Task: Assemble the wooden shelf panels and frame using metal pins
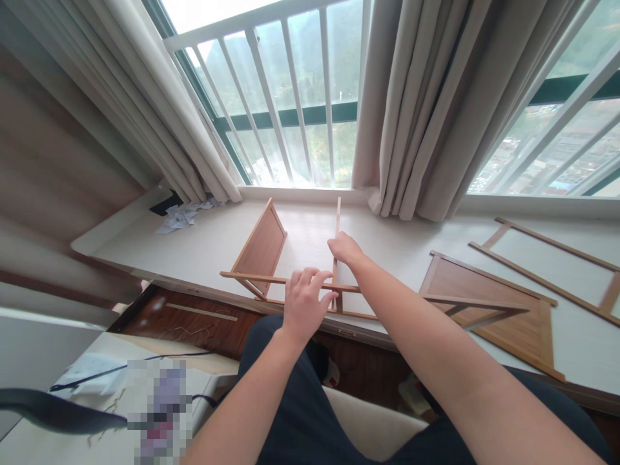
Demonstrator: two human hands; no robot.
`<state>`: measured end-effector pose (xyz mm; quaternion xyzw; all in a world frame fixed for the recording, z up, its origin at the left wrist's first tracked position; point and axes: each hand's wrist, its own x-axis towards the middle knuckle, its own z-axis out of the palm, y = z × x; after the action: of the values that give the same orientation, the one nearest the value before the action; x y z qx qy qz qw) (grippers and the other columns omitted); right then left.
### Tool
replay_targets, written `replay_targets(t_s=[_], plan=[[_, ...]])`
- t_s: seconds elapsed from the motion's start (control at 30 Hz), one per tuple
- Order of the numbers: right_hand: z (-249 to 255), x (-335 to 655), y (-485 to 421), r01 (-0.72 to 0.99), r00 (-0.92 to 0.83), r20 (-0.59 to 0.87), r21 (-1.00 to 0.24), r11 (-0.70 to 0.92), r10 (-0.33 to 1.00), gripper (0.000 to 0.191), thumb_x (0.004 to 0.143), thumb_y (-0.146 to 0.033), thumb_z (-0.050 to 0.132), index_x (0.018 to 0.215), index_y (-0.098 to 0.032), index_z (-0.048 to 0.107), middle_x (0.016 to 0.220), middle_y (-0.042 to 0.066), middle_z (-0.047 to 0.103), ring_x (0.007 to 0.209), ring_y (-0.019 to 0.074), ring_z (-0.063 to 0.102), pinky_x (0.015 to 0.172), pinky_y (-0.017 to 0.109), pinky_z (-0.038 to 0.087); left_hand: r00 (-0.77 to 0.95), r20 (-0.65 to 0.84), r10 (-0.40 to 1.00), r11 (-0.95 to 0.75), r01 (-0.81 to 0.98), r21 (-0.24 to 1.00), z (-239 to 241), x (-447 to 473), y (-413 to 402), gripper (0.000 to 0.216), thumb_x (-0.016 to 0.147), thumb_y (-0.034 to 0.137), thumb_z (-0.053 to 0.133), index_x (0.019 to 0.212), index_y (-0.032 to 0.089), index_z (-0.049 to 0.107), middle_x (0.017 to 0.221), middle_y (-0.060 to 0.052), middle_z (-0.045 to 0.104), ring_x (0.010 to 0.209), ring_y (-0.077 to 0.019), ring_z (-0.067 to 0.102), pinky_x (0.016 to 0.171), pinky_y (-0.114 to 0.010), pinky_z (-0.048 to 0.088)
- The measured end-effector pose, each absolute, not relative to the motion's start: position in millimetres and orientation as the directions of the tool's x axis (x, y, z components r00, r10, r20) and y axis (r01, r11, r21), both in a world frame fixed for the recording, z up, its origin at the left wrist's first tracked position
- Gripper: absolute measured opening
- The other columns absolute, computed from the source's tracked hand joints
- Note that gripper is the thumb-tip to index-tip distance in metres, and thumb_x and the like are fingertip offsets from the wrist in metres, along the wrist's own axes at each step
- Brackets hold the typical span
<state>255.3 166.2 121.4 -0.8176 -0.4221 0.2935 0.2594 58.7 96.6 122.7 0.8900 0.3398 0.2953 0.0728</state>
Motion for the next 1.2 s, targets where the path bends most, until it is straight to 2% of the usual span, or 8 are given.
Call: replay_targets(t_s=[0.2, 0.3, 0.43, 0.63, 0.77, 0.87, 1.0, 1.2], plan=[[122, 256, 166, 0.547, 0.464, -0.282, -0.654, -0.523, 0.839, 0.044, 0.083, -0.030, 0.051, 0.121, -0.010, 0.062, 0.116, 0.021, 0.072, 0.106, 0.0333, 0.069, 0.080, 0.035, 0.051, 0.892, 0.313, 0.325, -0.941, 0.272, 0.202, 137, 58, 149, 0.042, 0.082, 0.041, 0.079, 0.122, 0.031, 0.070, 0.133, -0.007, 0.064, 0.123, -0.0282, 0.056, 0.106, -0.044, 0.044], [122, 257, 167, 0.549, 0.462, -0.286, -0.652, -0.524, 0.840, 0.043, 0.082, -0.030, 0.052, 0.120, -0.011, 0.062, 0.117, 0.021, 0.072, 0.106, 0.0334, 0.069, 0.080, 0.035, 0.050, 0.945, 0.266, 0.191, -0.966, 0.133, 0.221, 139, 61, 166, 0.042, 0.084, 0.043, 0.077, 0.124, 0.031, 0.070, 0.141, -0.008, 0.061, 0.133, -0.0296, 0.053, 0.112, -0.046, 0.042], [121, 259, 168, 0.534, 0.461, -0.300, -0.658, -0.531, 0.835, 0.042, 0.082, -0.031, 0.054, 0.118, -0.012, 0.063, 0.113, 0.019, 0.073, 0.102, 0.0314, 0.070, 0.077, 0.033, 0.050, 0.960, 0.251, 0.126, -0.959, 0.053, 0.279, 140, 62, 173, 0.041, 0.086, 0.040, 0.074, 0.126, 0.029, 0.070, 0.148, -0.011, 0.056, 0.143, -0.0310, 0.045, 0.118, -0.049, 0.039], [117, 262, 169, 0.560, 0.457, -0.276, -0.649, -0.515, 0.845, 0.041, 0.088, -0.042, 0.052, 0.113, -0.013, 0.066, 0.111, 0.018, 0.074, 0.102, 0.0308, 0.070, 0.078, 0.032, 0.049, 0.950, 0.254, 0.181, -0.916, 0.069, 0.394, 138, 60, 168, 0.041, 0.088, 0.032, 0.073, 0.128, 0.032, 0.068, 0.149, -0.008, 0.056, 0.137, -0.0265, 0.054, 0.114, -0.041, 0.045], [115, 265, 169, 0.550, 0.469, -0.265, -0.659, -0.514, 0.842, 0.061, 0.092, -0.062, 0.044, 0.120, -0.011, 0.065, 0.119, 0.021, 0.071, 0.111, 0.0322, 0.068, 0.086, 0.034, 0.048, 0.927, 0.227, 0.297, -0.888, 0.181, 0.423, 133, 58, 162, 0.045, 0.086, 0.034, 0.073, 0.130, 0.038, 0.067, 0.146, -0.003, 0.060, 0.115, -0.0232, 0.070, 0.094, -0.028, 0.055], [113, 266, 167, 0.527, 0.477, -0.265, -0.677, -0.514, 0.838, 0.075, 0.093, -0.073, 0.034, 0.120, -0.011, 0.065, 0.122, 0.023, 0.070, 0.116, 0.0332, 0.066, 0.092, 0.036, 0.046, 0.914, 0.208, 0.347, -0.889, 0.250, 0.383, 131, 57, 157, 0.047, 0.084, 0.036, 0.073, 0.131, 0.039, 0.068, 0.144, -0.003, 0.061, 0.100, -0.0229, 0.075, 0.081, -0.026, 0.055], [113, 265, 161, 0.528, 0.493, -0.242, -0.680, -0.509, 0.835, 0.076, 0.094, -0.075, 0.029, 0.117, -0.012, 0.065, 0.121, 0.023, 0.070, 0.117, 0.0330, 0.065, 0.095, 0.037, 0.045, 0.897, 0.236, 0.373, -0.898, 0.285, 0.334, 130, 56, 152, 0.046, 0.083, 0.037, 0.074, 0.128, 0.039, 0.069, 0.141, -0.004, 0.064, 0.092, -0.0231, 0.075, 0.072, -0.027, 0.053], [125, 259, 150, 0.531, 0.580, -0.150, -0.676, -0.511, 0.800, 0.065, 0.098, -0.067, 0.032, 0.129, -0.016, 0.059, 0.122, 0.019, 0.070, 0.118, 0.0307, 0.064, 0.098, 0.039, 0.044, 0.875, 0.256, 0.412, -0.870, 0.294, 0.396, 130, 56, 151, 0.044, 0.077, 0.034, 0.079, 0.121, 0.042, 0.073, 0.138, 0.000, 0.066, 0.088, -0.0214, 0.075, 0.069, -0.025, 0.053]])
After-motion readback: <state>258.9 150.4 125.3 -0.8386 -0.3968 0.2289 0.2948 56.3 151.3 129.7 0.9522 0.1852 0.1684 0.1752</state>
